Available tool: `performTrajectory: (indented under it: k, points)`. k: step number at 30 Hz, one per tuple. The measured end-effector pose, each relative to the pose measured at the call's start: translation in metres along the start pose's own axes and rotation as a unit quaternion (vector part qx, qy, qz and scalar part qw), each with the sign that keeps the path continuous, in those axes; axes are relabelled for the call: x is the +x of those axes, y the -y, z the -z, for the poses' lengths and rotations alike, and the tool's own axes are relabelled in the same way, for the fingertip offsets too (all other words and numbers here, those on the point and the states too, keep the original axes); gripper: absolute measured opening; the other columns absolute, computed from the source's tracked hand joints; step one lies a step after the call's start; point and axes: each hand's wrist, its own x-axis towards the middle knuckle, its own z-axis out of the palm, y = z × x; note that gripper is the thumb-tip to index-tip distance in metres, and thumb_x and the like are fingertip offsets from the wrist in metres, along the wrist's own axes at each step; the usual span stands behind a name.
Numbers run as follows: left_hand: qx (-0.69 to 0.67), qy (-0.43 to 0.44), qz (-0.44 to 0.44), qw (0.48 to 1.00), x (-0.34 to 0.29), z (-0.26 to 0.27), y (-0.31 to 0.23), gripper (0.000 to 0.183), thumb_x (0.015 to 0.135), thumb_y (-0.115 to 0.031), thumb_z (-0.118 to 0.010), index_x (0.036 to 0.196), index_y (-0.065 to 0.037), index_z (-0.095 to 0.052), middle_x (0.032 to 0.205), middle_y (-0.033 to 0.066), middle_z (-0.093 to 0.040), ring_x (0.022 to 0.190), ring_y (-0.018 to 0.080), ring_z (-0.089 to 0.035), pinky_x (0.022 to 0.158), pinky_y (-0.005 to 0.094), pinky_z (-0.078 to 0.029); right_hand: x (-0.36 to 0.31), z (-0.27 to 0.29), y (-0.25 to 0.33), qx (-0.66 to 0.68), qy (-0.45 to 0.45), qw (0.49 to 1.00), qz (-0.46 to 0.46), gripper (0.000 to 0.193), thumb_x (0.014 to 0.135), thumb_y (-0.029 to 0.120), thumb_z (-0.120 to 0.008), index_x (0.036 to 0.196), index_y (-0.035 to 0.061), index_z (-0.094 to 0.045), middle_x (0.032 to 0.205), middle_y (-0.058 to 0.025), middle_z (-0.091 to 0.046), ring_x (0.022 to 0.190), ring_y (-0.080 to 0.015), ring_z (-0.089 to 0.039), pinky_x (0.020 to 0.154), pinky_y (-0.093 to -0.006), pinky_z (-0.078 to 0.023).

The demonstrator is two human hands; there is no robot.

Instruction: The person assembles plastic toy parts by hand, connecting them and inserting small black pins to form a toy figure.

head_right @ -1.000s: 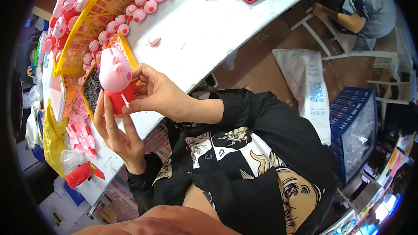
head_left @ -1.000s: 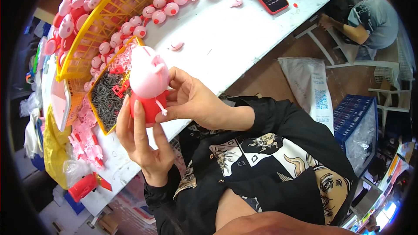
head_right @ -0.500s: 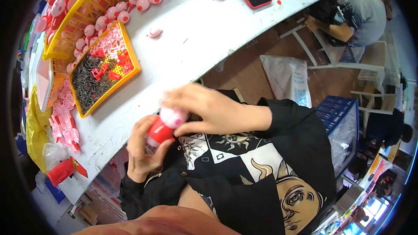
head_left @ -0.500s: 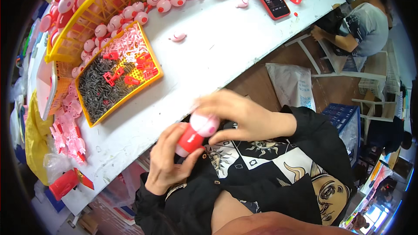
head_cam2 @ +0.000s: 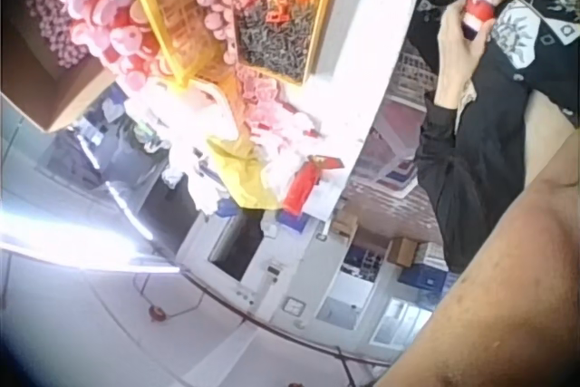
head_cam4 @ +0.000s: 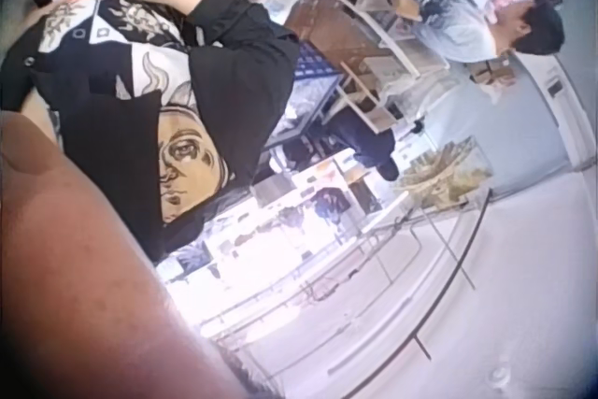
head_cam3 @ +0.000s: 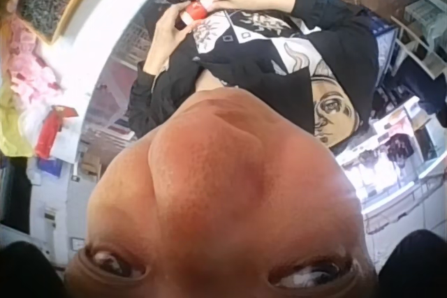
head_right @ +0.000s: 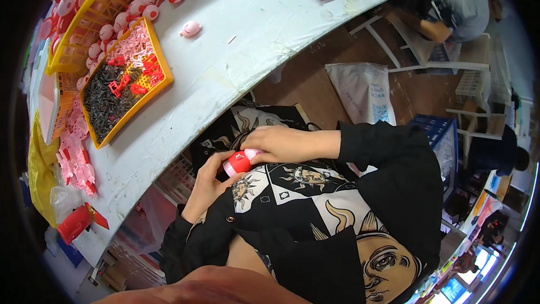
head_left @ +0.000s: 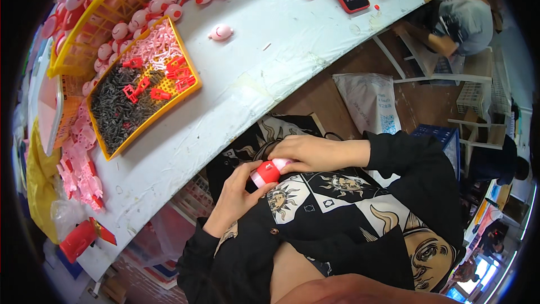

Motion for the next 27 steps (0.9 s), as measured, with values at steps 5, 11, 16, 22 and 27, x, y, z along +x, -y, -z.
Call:
performTrajectory:
  k: [5,11,16,22,27]
  points:
    - [-0.028,0.023,-0.014,0.999,-0.002,-0.001,0.000,0.047,0.078,-0.020,-0.081,0.112,0.003,-0.058,0.100,0.0179,-0.063,0.089,0.0347,-0.066,0.077,0.0360,-0.054,0.011,-0.002,0.000,-0.040,0.025,0.998,0.052,0.038,0.084,0.028,-0.070,0.107,-0.0015,-0.061,0.099,-0.0155,-0.063,0.102,-0.0337,-0.056,0.090,-0.0420,-0.046]
    - [-0.017,0.050,-0.005,0.999,-0.005,-0.001,0.000,0.043,0.080,-0.018,-0.079,0.111,0.003,-0.057,0.099,0.0189,-0.061,0.088,0.0392,-0.065,0.073,0.0364,-0.054,0.017,-0.006,-0.006,-0.041,0.091,0.994,0.041,0.038,0.082,0.030,-0.072,0.099,-0.0020,-0.062,0.098,-0.0151,-0.063,0.101,-0.0343,-0.057,0.087,-0.0425,-0.047]
    - [-0.023,0.072,0.003,0.997,-0.002,-0.001,0.009,0.043,0.080,-0.017,-0.079,0.111,0.003,-0.057,0.099,0.0193,-0.061,0.087,0.0389,-0.065,0.073,0.0366,-0.054,0.015,-0.013,-0.017,-0.029,0.079,0.995,0.046,0.040,0.081,0.033,-0.073,0.100,-0.0011,-0.063,0.095,-0.0155,-0.063,0.097,-0.0356,-0.058,0.084,-0.0430,-0.048]
    - [-0.042,0.018,-0.036,0.998,0.013,0.023,-0.014,0.046,0.075,-0.014,-0.084,0.110,0.001,-0.058,0.106,0.0166,-0.063,0.095,0.0296,-0.066,0.081,0.0338,-0.053,0.028,0.033,0.022,-0.021,0.049,0.998,0.023,0.042,0.082,0.032,-0.075,0.107,0.0014,-0.061,0.101,-0.0151,-0.063,0.098,-0.0332,-0.059,0.086,-0.0403,-0.048]
    - [-0.198,-0.163,-0.127,0.958,0.015,0.042,-0.027,0.058,0.076,-0.009,-0.083,0.122,0.000,-0.049,0.120,0.0194,-0.057,0.115,0.0301,-0.058,0.097,0.0379,-0.047,0.043,0.062,0.057,0.420,-0.114,0.900,0.015,0.052,0.085,0.021,-0.077,0.127,0.0005,-0.054,0.131,-0.0120,-0.059,0.119,-0.0181,-0.057,0.101,-0.0349,-0.047]
